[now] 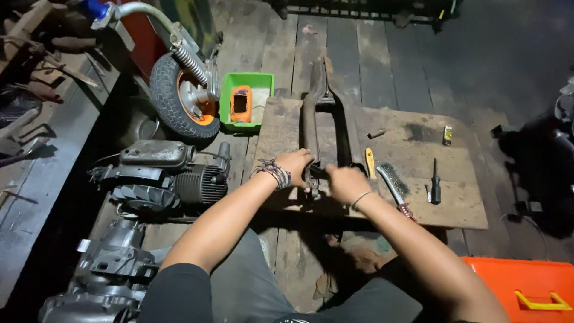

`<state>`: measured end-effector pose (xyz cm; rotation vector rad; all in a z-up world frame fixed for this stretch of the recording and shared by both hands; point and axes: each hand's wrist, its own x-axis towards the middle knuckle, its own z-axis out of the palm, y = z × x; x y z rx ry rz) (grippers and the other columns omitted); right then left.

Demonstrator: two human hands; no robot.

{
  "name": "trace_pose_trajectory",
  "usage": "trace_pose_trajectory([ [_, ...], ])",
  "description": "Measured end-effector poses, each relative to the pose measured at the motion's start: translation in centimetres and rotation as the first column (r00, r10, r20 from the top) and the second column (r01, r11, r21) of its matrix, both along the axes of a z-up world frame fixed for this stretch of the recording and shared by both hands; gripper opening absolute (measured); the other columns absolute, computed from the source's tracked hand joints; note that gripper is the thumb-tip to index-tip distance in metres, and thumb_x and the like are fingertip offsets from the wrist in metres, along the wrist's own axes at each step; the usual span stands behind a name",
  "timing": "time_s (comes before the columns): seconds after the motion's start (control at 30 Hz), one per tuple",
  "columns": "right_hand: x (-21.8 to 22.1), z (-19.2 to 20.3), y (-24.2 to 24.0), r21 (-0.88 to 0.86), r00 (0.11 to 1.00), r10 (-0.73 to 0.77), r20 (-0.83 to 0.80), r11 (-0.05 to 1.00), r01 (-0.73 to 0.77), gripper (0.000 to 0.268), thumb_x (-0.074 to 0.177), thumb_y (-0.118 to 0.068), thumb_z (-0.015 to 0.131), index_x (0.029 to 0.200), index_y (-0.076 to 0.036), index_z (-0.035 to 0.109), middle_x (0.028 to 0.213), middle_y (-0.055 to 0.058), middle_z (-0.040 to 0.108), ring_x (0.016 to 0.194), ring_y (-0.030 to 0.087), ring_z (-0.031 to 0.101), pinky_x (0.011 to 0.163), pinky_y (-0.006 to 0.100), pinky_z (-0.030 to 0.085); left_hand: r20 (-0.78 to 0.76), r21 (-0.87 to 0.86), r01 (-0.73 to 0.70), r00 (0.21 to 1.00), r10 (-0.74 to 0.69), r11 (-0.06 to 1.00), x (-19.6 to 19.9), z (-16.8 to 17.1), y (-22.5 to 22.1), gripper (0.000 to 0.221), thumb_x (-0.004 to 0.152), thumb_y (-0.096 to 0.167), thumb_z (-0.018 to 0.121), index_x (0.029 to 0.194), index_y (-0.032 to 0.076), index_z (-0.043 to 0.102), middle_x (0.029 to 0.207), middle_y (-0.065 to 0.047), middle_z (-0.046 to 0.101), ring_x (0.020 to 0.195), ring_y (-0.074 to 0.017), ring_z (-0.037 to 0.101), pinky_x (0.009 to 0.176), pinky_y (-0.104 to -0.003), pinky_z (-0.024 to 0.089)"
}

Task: Cleaning the inside of a motorcycle fork component using a wire brush and a scraper

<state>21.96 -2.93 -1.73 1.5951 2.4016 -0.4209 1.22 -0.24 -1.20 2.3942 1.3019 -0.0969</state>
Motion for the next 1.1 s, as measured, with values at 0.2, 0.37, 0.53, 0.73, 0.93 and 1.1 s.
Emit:
trace_pose_trajectory([
  [0.2,1.1,3.0,1.8,-0.100,0.997,-0.040,-0.071,0.994,0.033,0.037,0.090,-0.023,0.061,0.122,-0.004,0.070,0.107,0.029,0.075,0.107,0.049,0.071,0.090,0.060,0.058,0.016,-0.024,-0.008,1.000,0.008,1.000,0.1,0.8,-0.2,0.099,0.069,0.047,0.092,0.144,-0.002,0.051,0.154,-0.022,0.044,0.136,-0.0405,0.053,0.112,-0.051,0.047],
  [0.37,-0.3,2.4,0.3,-0.123,0.999,-0.027,-0.030,0.992,0.023,0.034,0.089,-0.025,0.062,0.113,-0.006,0.075,0.102,0.023,0.077,0.102,0.044,0.074,0.086,0.056,0.060,0.008,0.010,-0.009,1.000,0.009,1.000,0.1,-0.9,-0.1,0.102,0.065,0.054,0.092,0.143,0.002,0.052,0.153,-0.017,0.045,0.134,-0.0388,0.055,0.110,-0.050,0.049],
  [0.53,2.7,4.8,2.5,-0.273,0.975,-0.080,-0.207,0.962,0.021,0.039,0.089,-0.019,0.059,0.117,0.002,0.074,0.114,0.032,0.073,0.117,0.053,0.064,0.100,0.061,0.052,0.012,0.033,-0.011,1.000,0.010,0.999,0.1,0.2,-0.4,0.104,0.063,0.054,0.094,0.143,0.003,0.053,0.153,-0.016,0.046,0.134,-0.0395,0.055,0.110,-0.049,0.049],
  [0.73,5.0,2.6,3.2,0.069,0.820,-0.198,-0.536,0.959,0.276,0.035,0.093,-0.019,0.068,0.124,-0.004,0.064,0.110,0.029,0.072,0.111,0.051,0.064,0.091,0.063,0.051,0.066,-0.026,-0.073,0.995,0.075,0.997,-0.4,0.8,0.0,0.114,0.060,0.049,0.096,0.149,-0.001,0.044,0.160,-0.022,0.035,0.141,-0.0462,0.046,0.115,-0.055,0.043],
  [0.93,4.8,1.6,3.9,-0.140,0.220,-0.258,-0.941,0.886,0.443,0.038,0.094,-0.010,0.077,0.121,-0.003,0.050,0.102,0.010,0.056,0.099,0.026,0.062,0.071,0.038,0.057,0.035,-0.059,-0.054,0.998,0.056,0.997,-0.6,-1.1,0.9,0.117,0.062,0.062,0.092,0.149,0.001,0.045,0.156,-0.020,0.043,0.142,-0.0388,0.046,0.116,-0.048,0.041],
  [1.1,2.4,3.2,2.5,-0.345,-0.050,-0.369,-0.928,0.802,0.487,0.036,0.091,-0.016,0.082,0.117,-0.019,0.059,0.104,0.002,0.070,0.086,0.014,0.072,0.065,0.026,0.065,0.028,-0.070,-0.076,0.997,0.078,0.995,-0.6,-1.8,0.9,0.121,0.058,0.066,0.093,0.150,0.004,0.042,0.153,-0.019,0.045,0.141,-0.0382,0.048,0.115,-0.051,0.043],
])
